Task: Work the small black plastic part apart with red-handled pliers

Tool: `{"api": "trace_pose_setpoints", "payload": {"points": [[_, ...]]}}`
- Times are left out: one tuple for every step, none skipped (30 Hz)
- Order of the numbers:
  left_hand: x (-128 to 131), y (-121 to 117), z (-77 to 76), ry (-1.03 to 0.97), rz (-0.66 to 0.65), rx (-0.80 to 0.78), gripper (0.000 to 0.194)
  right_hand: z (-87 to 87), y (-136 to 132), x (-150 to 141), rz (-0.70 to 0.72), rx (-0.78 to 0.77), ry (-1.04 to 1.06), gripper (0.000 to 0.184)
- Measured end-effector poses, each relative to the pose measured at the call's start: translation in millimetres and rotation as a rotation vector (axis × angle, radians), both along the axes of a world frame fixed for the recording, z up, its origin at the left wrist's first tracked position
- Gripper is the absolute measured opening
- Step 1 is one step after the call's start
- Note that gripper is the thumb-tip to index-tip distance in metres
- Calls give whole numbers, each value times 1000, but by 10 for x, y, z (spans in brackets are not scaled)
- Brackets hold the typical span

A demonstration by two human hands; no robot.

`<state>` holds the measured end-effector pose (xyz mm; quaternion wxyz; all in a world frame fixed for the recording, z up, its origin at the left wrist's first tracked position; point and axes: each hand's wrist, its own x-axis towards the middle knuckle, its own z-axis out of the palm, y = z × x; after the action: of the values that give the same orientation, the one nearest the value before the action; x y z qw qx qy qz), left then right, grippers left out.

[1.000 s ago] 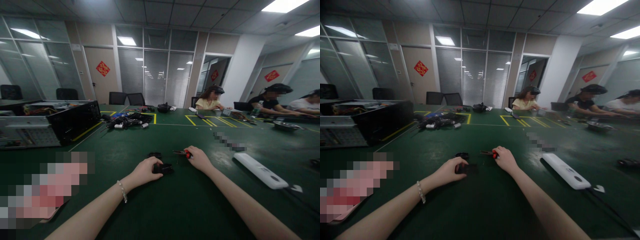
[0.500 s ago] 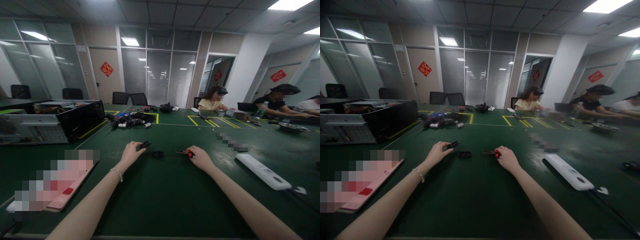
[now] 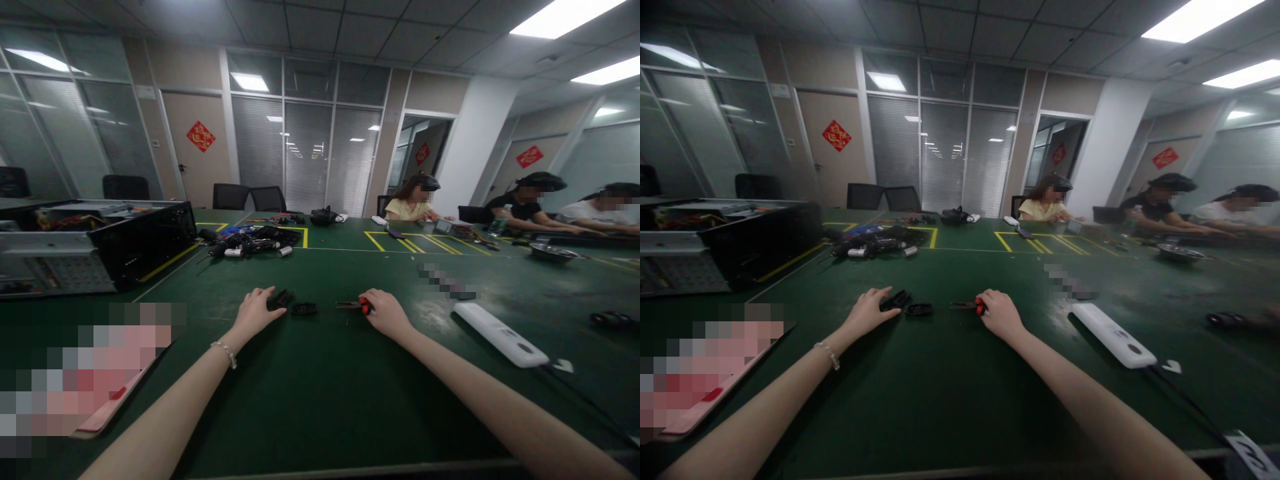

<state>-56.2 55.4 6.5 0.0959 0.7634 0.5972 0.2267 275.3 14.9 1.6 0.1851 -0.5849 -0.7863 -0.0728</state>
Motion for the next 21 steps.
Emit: {"api": "trace_pose_setpoints", "payload": {"points": [[16,-16,20,5,23,6,72,5,16,-18,4,4,-3,31],[34,-37,41,8,19,35,73,10,35,-39,4,12,-1,31],[54,-63,62,9,13,69,73,15,57,-61,-4,25,5,32],[77,-95,80,8,5,105,71,20,80,-84,-21,40,16,31],[103,-130,94,8,-15,133,68,24,99,-106,-31,55,29,30],[131,-167,105,9,-42,170,63,27,115,-125,-38,68,44,30],[161,-204,112,13,-78,210,59,28,124,-139,-40,81,59,29],[191,-238,117,22,-118,236,55,27,127,-149,-32,89,70,28],[221,-267,119,30,-147,251,52,22,124,-153,-27,96,83,28],[248,-291,121,35,-170,261,48,16,116,-152,-16,90,89,27],[271,-309,122,41,-191,263,46,8,103,-148,-8,78,90,27],[289,-323,124,51,-211,256,45,0,89,-143,-2,59,88,27],[303,-335,128,59,-212,251,46,-5,75,-138,1,37,83,26],[313,-347,132,74,-213,238,46,-9,62,-133,0,17,78,27],[322,-364,139,83,-211,232,46,-10,53,-131,-4,0,74,27],[333,-387,147,89,-209,232,45,-9,47,-130,-13,-10,74,27],[350,-417,157,90,-212,241,42,-8,46,-130,-21,-15,76,27],[375,-456,167,84,-219,269,36,-6,49,-131,-30,-14,80,27],[412,-501,176,82,-239,292,31,-7,54,-131,-39,-10,84,27],[462,-548,184,84,-279,301,26,-9,61,-130,-47,-4,87,27],[525,-592,190,101,-342,291,22,-14,69,-128,-56,2,91,27]]}}
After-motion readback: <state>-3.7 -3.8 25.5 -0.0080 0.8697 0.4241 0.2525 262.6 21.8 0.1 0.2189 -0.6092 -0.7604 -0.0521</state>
